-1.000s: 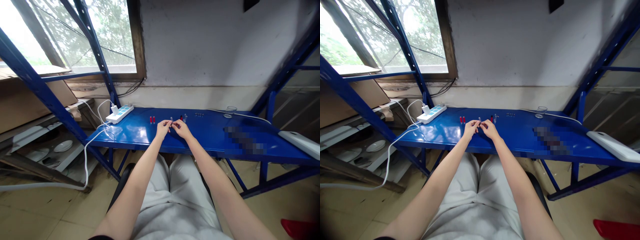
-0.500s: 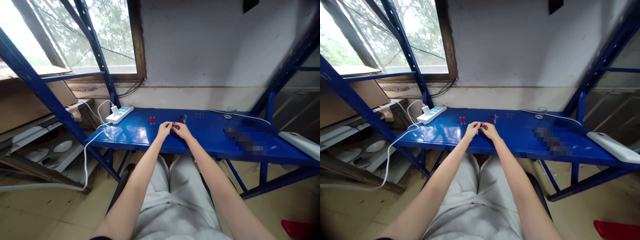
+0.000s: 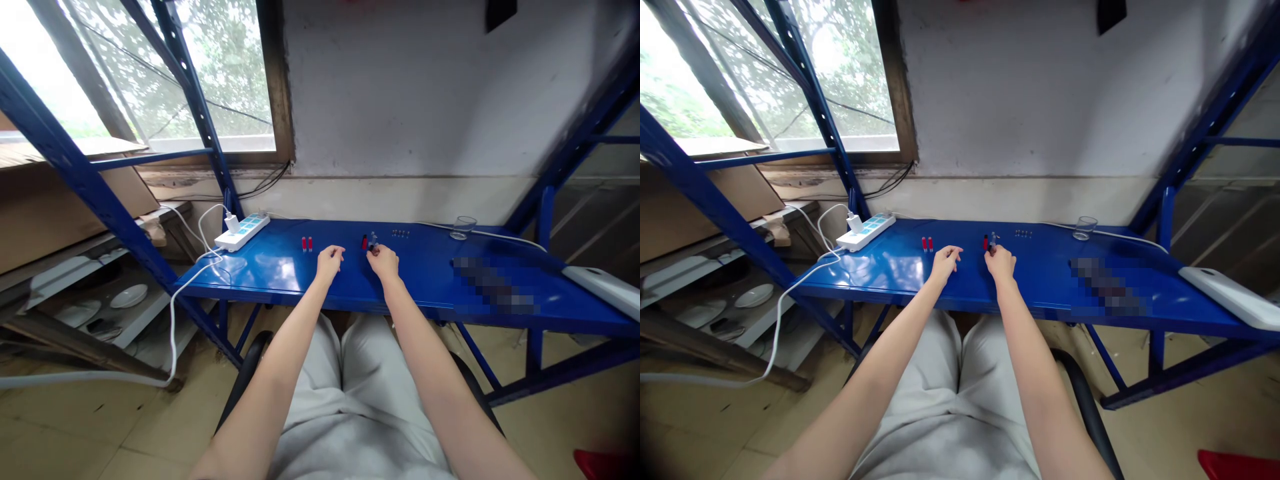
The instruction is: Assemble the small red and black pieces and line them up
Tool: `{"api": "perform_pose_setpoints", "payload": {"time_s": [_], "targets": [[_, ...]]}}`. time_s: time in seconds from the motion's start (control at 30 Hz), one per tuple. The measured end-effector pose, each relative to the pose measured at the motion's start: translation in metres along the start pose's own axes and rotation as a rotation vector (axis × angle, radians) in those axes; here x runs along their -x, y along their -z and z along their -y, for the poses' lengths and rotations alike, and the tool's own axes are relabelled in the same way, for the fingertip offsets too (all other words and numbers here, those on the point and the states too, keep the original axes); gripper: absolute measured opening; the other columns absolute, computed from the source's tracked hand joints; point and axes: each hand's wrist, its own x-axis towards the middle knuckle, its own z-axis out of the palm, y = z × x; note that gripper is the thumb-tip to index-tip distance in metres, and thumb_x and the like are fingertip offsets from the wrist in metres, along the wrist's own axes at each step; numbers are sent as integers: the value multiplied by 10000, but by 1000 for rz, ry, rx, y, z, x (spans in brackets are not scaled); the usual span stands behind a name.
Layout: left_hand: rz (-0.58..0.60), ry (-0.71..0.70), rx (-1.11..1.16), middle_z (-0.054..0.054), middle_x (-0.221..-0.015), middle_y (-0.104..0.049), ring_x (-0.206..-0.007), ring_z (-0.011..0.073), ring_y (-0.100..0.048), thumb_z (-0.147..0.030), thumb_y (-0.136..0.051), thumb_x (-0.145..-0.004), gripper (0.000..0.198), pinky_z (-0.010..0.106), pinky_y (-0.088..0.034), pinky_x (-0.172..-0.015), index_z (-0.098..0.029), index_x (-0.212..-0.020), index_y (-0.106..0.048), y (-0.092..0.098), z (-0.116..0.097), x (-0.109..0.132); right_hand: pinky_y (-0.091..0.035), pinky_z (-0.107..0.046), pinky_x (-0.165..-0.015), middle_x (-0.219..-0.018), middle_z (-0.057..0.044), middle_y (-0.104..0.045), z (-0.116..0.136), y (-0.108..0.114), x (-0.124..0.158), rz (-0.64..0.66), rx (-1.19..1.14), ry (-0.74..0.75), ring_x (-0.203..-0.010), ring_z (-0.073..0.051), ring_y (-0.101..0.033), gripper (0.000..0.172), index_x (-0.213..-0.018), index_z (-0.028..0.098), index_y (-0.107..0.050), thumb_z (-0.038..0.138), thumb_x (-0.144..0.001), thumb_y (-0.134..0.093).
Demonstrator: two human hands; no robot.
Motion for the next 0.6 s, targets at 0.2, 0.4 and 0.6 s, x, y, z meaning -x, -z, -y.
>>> {"api": "perform_pose_setpoints", "payload": {"time_s": [0.2, 0.4, 0.6], "targets": [[11, 14, -9, -3, -648, -560, -377, 31, -427, -239, -459, -795, 206, 171, -349, -401, -167, -848, -645, 0, 0, 1, -408, -391, -696, -702, -92, -635, 6, -1, -6, 53, 23, 38, -715, -247, -597, 105, -645, 198, -556, 274, -716, -539], [16, 29, -30, -1, -634, -554, -376, 35, -429, -213, -457, -783, 216, 172, -349, -398, -159, -853, -654, 0, -2, 1, -401, -371, -690, -718, -92, -637, 8, -5, -11, 89, 94, 72, -717, -239, -597, 117, -671, 190, -570, 272, -744, -529], [22, 21, -53, 1, -645, -557, -381, 34, -435, -217, -437, -791, 241, 171, -348, -403, -147, -878, -650, 0, -1, 0, -390, -319, -703, -781, -78, -649, 12, -2, -11, 140, 155, 51, -773, -213, -602, 144, -755, 181, -587, 291, -788, -500]]}}
